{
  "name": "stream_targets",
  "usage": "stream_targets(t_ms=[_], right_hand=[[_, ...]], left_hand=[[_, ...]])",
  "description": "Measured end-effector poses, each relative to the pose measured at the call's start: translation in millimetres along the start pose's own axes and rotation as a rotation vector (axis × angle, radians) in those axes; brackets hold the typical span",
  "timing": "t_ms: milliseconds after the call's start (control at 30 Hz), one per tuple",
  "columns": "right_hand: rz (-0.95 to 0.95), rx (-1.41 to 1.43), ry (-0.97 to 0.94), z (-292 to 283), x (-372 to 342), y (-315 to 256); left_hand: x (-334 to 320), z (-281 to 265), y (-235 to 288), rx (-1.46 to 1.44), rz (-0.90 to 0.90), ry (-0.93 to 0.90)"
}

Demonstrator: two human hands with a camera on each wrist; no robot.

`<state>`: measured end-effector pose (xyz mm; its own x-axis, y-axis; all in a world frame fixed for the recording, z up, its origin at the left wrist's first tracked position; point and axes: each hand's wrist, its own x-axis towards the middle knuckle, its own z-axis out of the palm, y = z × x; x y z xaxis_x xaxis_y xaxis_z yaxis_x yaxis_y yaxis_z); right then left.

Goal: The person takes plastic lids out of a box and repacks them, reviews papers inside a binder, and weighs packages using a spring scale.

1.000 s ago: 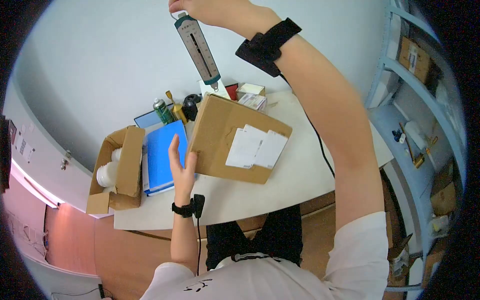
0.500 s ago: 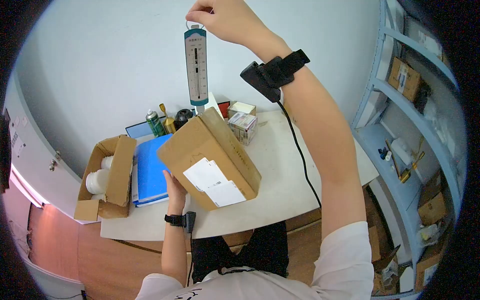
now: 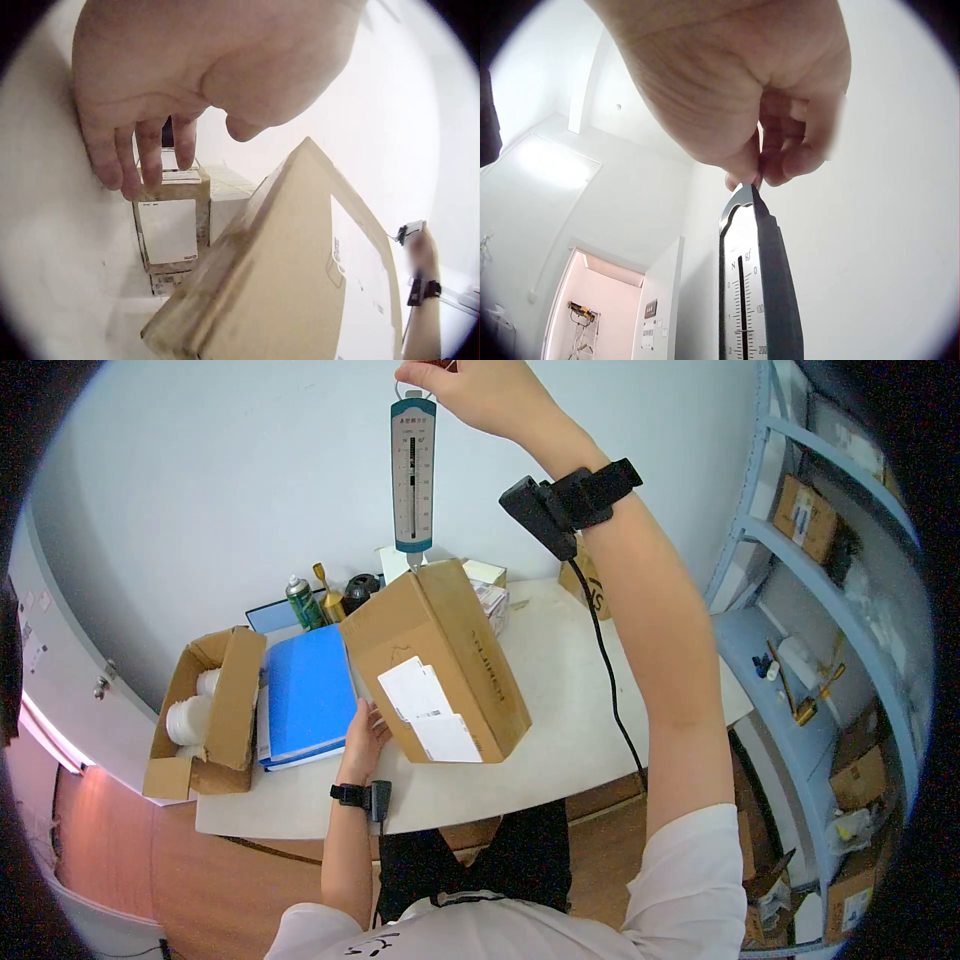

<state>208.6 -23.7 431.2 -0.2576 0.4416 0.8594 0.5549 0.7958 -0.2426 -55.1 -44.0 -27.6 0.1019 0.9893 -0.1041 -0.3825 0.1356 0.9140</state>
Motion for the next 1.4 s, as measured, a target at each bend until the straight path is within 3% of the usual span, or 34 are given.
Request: stream_targets(t_ms=[833, 1033, 1200, 1400], right_hand=[[0.034, -0.046, -0.029, -25.9, -11.7, -14.4], [0.043, -0.038, -0.044, -27.3, -9.5, -14.7], [0.025, -0.004, -0.035, -17.5, -6.3, -11.7], [0.057, 0.008, 0.002, -12.3, -8.6, -11.7]], left_hand=[[2.7, -0.1, -5.1, -0.022, 0.035, 0.002], [-2.6, 0.3, -1.1, -0.098, 0.016, -0.152], [-22.0, 15.3, 2.5, -0.174, 0.18, -0.359], [-36.2, 11.7, -0.7, -0.143, 0.236, -0.448]])
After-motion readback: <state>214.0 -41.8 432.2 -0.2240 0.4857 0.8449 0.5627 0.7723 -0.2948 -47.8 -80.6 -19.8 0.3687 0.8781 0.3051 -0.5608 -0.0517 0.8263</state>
